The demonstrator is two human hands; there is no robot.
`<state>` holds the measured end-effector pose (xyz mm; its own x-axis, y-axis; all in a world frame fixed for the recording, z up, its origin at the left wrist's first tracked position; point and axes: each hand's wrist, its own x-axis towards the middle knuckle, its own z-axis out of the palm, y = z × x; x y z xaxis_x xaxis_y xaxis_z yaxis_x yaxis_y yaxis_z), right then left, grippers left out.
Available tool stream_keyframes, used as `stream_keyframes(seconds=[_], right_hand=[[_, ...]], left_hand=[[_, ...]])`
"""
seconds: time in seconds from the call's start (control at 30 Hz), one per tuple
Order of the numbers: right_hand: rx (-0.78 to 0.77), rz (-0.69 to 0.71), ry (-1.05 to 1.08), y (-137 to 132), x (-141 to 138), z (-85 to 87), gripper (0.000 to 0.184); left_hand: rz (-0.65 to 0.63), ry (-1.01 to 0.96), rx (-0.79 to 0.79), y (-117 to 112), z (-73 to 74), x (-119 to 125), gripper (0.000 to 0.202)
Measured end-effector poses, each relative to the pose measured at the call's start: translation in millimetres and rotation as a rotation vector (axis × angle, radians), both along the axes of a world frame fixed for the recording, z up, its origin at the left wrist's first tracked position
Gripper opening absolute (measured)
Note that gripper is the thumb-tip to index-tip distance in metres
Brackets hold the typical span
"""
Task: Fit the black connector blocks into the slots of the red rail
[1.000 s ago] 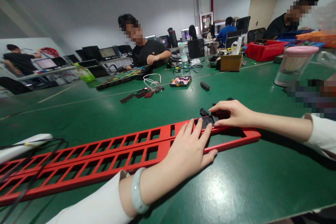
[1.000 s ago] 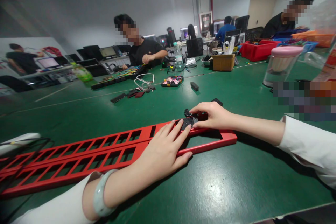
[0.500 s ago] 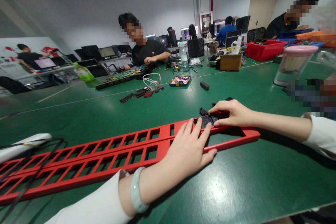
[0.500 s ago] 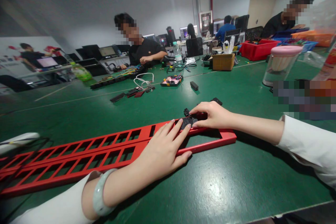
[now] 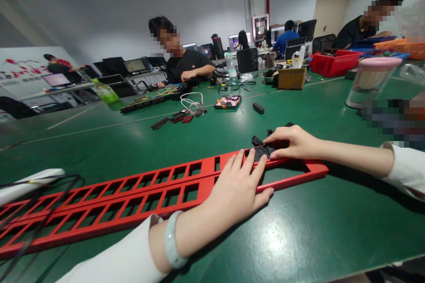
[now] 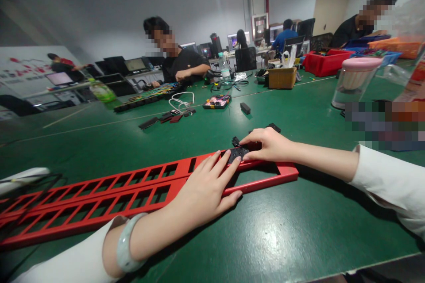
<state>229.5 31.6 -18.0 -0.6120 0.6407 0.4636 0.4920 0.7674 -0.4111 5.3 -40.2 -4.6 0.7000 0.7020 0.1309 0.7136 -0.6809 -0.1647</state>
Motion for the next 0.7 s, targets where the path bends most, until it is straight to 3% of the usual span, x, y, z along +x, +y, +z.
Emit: stream_keyframes(seconds=[0.7], right_hand=[[0.04,0.03,-0.058,-0.7,0.5,2.0,0.04]], left_hand=[[-0.009,0.002,0.026,0.3,0.2,-0.1,0.063]])
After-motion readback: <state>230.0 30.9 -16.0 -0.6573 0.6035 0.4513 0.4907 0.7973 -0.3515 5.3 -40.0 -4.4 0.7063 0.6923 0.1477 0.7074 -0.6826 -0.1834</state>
